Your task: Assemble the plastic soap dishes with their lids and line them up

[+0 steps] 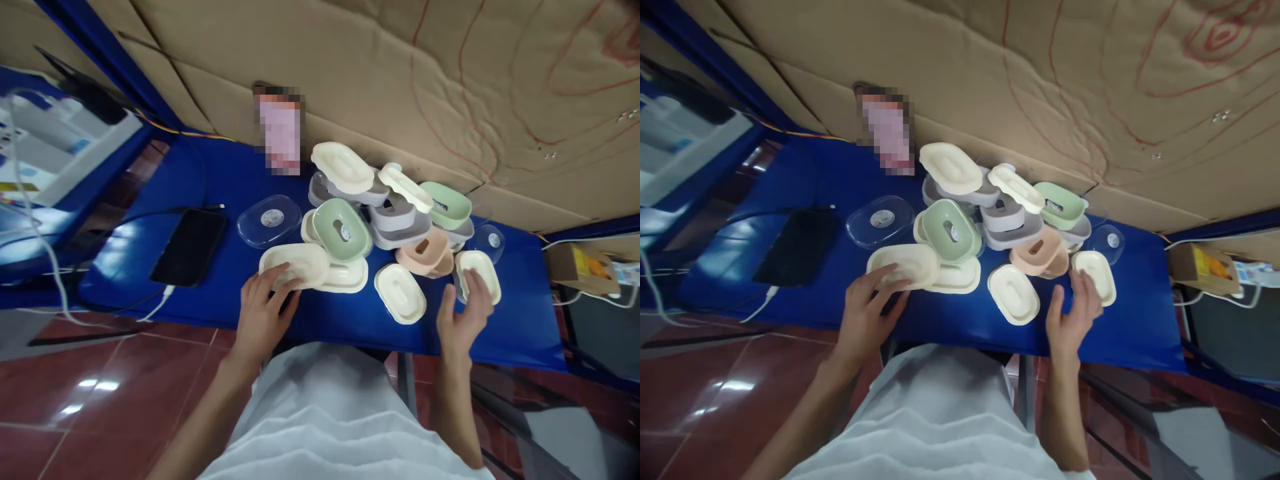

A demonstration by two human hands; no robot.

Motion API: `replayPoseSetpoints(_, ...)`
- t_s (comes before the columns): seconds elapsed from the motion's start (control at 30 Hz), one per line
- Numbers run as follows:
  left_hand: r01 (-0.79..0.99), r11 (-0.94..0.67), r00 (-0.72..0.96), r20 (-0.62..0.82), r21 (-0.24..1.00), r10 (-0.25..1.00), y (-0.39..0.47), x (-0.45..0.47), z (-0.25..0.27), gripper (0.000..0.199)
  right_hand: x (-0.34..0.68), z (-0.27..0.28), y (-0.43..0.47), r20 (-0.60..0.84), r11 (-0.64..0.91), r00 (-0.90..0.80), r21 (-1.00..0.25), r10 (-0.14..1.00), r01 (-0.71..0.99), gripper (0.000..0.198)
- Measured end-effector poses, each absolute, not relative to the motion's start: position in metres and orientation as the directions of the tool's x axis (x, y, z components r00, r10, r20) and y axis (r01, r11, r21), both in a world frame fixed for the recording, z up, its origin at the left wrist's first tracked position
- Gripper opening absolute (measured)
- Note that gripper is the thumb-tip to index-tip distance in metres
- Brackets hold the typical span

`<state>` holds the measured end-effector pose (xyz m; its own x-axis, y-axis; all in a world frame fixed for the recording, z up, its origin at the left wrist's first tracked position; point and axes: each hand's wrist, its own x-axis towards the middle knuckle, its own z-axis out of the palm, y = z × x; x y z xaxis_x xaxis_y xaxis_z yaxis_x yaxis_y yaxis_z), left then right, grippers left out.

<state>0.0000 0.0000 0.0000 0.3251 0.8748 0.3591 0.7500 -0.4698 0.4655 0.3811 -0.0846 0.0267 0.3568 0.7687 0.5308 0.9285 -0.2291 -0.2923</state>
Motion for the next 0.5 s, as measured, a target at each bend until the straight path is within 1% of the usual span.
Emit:
replayPoseSetpoints(0.03,0.736,-0.480,0.333,0.361,0.478,0.871,0.001,-0.003,0.001,0.020,0.361,0.030,-0.081,0.515,-0.109,0.273,-0.325,0.812,0.939,0.045)
replayPoseSetpoints(0.1,0.720,-0.490,0.343,0.361,0.491,0.867,0.001,-0.008,0.003,0.018,0.319,0.032,-0.074,0.417,0.107,0.047,-0.336,0.908,0.936,0.037)
replayPoseSetpoints(0.17,0.716,-0.490,0.346,0.357,0.497,0.868,0.001,-0.013,0.006,0.018,0.283,0.028,-0.067,0.297,0.214,-0.116,-0.321,0.948,0.923,0.036)
replayPoseSetpoints(0.2,0.716,-0.489,0.345,0.357,0.498,0.868,0.001,-0.015,0.007,0.018,0.270,0.025,-0.063,0.255,0.238,-0.159,-0.316,0.954,0.918,0.038)
replayPoseSetpoints(0.27,0.710,-0.502,0.353,0.367,0.494,0.861,0.001,-0.019,0.008,0.018,0.252,0.020,-0.059,0.208,0.258,-0.198,-0.319,0.958,0.912,0.040)
replayPoseSetpoints(0.37,0.705,-0.528,0.370,0.390,0.472,0.843,0.002,-0.024,0.005,0.019,0.244,0.014,-0.060,0.189,0.265,-0.213,-0.314,0.959,0.912,0.034)
replayPoseSetpoints(0.43,0.722,-0.527,0.360,0.407,0.448,0.840,0.003,-0.027,0.001,0.019,0.244,0.014,-0.065,0.238,0.256,-0.187,-0.306,0.953,0.917,0.030)
replayPoseSetpoints(0.5,0.753,-0.511,0.330,0.433,0.415,0.839,0.004,-0.028,-0.003,0.021,0.244,0.018,-0.067,0.350,0.251,-0.141,-0.291,0.926,0.923,0.030)
